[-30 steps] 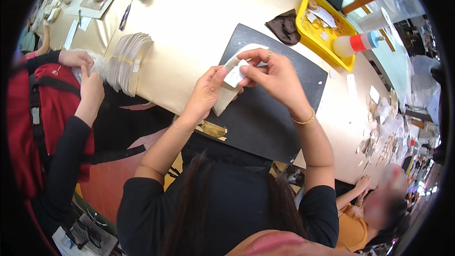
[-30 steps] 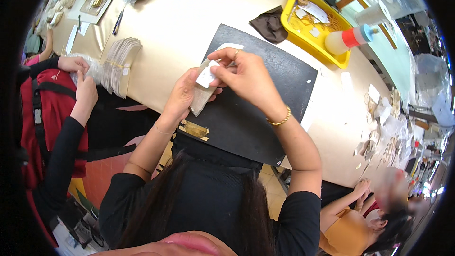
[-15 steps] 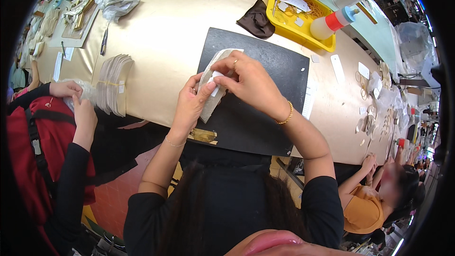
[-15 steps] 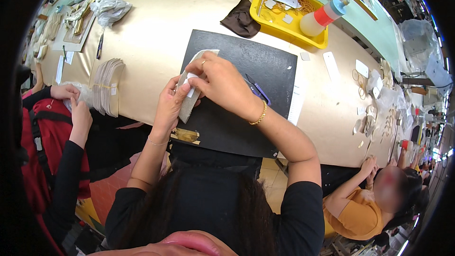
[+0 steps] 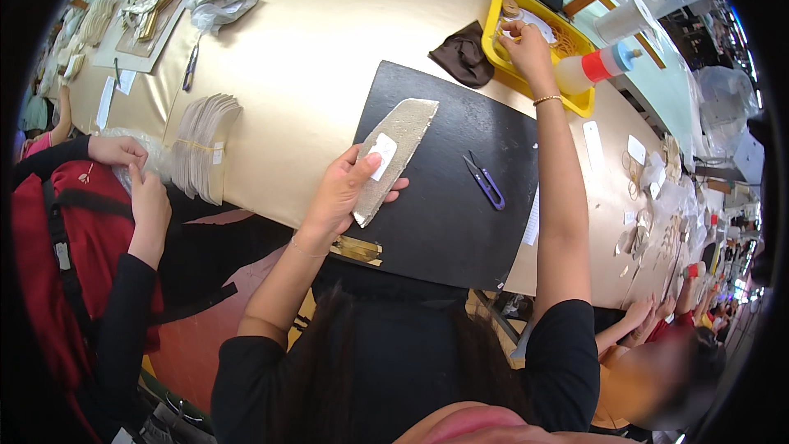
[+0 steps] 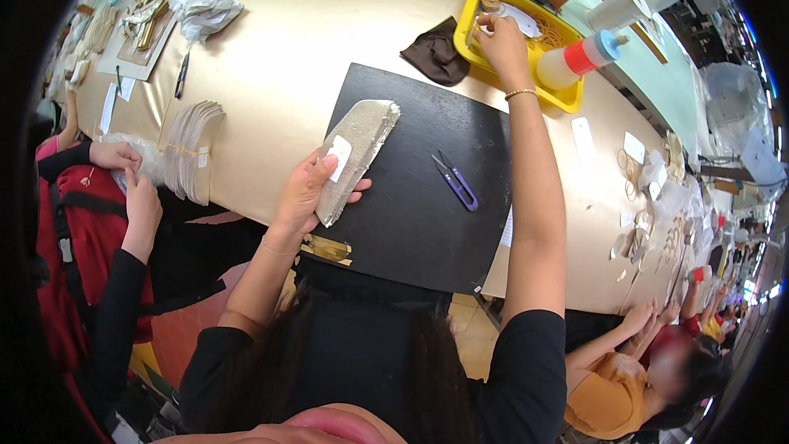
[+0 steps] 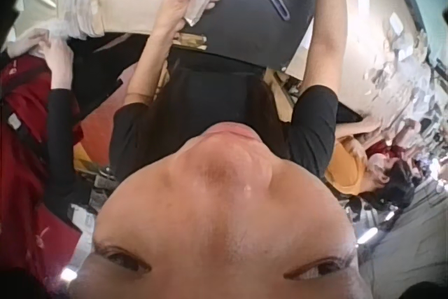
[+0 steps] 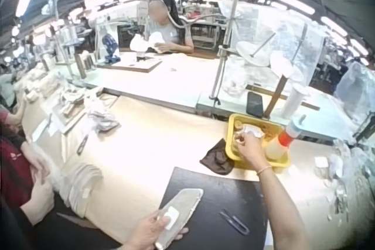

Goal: The person uses a small cutting tool to trim the edges of light-colored fabric pieces on a black cutting mat. They repeatedly pick up pieces, trim around a central hole, and place them aside. The person also handles a stack of similar pieces and a rubber band.

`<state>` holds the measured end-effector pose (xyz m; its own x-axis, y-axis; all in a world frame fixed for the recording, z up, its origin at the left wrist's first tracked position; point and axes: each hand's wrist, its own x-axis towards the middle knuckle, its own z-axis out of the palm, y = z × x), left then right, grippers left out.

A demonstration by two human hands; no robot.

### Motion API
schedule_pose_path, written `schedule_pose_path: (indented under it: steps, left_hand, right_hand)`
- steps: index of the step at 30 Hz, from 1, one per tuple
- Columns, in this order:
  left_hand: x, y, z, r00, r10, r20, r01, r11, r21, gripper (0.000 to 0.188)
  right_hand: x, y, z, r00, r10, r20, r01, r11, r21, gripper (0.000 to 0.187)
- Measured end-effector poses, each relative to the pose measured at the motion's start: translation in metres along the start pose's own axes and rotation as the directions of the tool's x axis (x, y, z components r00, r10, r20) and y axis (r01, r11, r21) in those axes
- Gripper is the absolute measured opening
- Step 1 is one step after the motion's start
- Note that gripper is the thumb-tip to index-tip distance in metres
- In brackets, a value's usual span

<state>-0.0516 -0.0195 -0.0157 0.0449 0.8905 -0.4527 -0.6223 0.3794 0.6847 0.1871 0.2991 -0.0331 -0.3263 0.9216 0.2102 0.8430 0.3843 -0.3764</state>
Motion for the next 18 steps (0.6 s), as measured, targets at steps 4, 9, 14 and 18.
schedule_pose_path:
  steps: [4,9,14,18]
  left_hand:
    - [0.004,0.002,-0.001,1.000,-0.023,0.014,0.024,1.000,-0.010,0.061]
    - [0.005,0.003,-0.001,0.996,-0.084,0.022,0.084,0.996,-0.004,0.060]
    - [0.005,0.002,-0.001,0.998,-0.056,0.040,0.058,0.998,-0.027,0.060]
    - [0.006,0.000,-0.003,0.996,-0.066,0.059,0.069,0.996,-0.059,0.059]
  right_hand:
    - [0.021,0.009,0.021,0.999,-0.046,-0.014,0.045,0.997,-0.058,0.027]
    - [0.034,0.016,0.028,0.994,0.037,0.104,-0.021,0.988,-0.154,0.023]
    - [0.038,0.037,0.022,0.997,-0.073,-0.035,0.072,0.997,-0.023,0.024]
    - [0.036,0.040,0.003,0.996,0.090,-0.015,-0.068,0.841,0.537,0.021]
